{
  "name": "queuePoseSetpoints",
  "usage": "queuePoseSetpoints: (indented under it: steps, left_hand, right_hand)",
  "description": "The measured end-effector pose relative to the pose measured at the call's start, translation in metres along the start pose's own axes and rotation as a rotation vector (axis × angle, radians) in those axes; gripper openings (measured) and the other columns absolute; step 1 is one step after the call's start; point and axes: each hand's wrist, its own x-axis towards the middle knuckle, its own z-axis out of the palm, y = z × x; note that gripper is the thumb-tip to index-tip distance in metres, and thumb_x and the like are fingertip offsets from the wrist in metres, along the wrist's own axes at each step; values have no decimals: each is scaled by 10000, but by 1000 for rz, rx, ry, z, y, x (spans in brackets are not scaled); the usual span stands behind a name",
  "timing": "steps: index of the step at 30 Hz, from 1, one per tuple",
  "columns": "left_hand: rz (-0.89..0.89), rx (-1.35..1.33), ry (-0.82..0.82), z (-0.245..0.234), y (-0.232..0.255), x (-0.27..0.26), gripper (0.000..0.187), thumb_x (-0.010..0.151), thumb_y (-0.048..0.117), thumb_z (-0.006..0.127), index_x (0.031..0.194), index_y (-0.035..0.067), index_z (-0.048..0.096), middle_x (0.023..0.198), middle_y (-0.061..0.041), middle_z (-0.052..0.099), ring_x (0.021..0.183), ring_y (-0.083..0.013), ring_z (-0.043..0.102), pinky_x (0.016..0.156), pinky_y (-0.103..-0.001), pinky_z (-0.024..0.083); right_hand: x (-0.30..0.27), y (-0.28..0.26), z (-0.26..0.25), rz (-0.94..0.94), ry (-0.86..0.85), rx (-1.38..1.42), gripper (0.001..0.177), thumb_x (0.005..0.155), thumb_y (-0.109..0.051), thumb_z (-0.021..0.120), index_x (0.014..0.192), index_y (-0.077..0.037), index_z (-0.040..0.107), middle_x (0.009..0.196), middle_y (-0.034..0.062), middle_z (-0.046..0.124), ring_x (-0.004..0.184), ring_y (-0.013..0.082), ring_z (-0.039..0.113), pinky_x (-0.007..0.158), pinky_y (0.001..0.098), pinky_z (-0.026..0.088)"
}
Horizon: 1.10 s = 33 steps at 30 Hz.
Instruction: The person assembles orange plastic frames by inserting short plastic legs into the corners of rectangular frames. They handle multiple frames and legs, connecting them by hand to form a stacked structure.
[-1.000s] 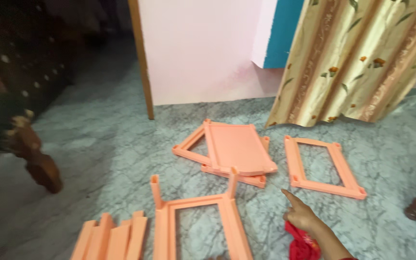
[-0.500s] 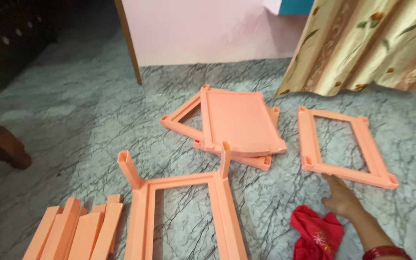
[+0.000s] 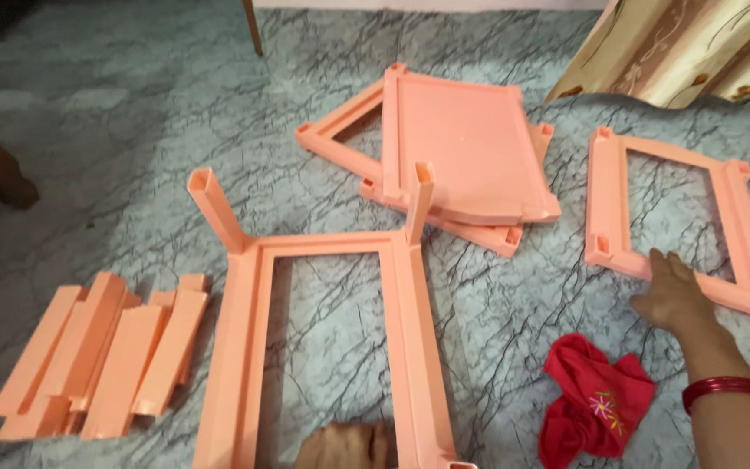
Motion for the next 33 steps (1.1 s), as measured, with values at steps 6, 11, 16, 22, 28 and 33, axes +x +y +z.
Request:
queuePoseSetpoints:
  steps: [6,11,16,22,28,33]
  left_hand:
    - [-342,2,-877,-53,25,73,298,884,355,646,719,137,763,687,-232,693,602,-425,691,617,-519,585]
    - [-371,54,-969,-71,41,102,385,908,378,559,723,114,770,752,-209,727,711,-409,711,731,-495,586]
    - [-402,39,-963,-78,45,108,407,924,362,546,715,97,773,758,-207,729,718,-389,725,757,-475,593]
    - [-326,56,-898,-72,42,99,409,958,348,529,739,90,757,762,-199,731,700,-382,728,712,-475,596]
    - [-178,118,-846,-61,47,93,274,970,272,511,888,88,696,912,-142,735,843,-330,720,723,-466,588]
    - [-35,132,-741,-79,68,113,158,908,137,556,1036,79,626,1007,-123,681,1007,-287,657,841,-466,538]
  right_hand:
    - [-24,3,-12,4,35,-122,939,735,-267,808,1581,-241,400,1583,76,421,1455,300,411,1108,505,426]
    - [-49,-7,-31,-77,80,-200,582,850,-353,764,1415,-289,640,1417,94,575,1366,320,528,1091,538,470]
    - [-75,-11,-57,-80,-82,-309,530,814,-465,814,1306,-301,704,1388,95,569,1338,333,512,1077,494,449]
    - [-123,-18,-75,-82,-251,-38,502,842,-407,789,1280,-211,640,1263,72,732,1218,306,660,993,458,525]
    - [-174,-25,-133,-195,-62,27,459,817,-373,794,1209,-167,669,1194,84,736,1142,319,677,952,446,535]
    - [-219,-52,-201,-260,112,125,508,785,-361,790,1231,-162,651,1197,91,713,1129,326,668,938,441,530]
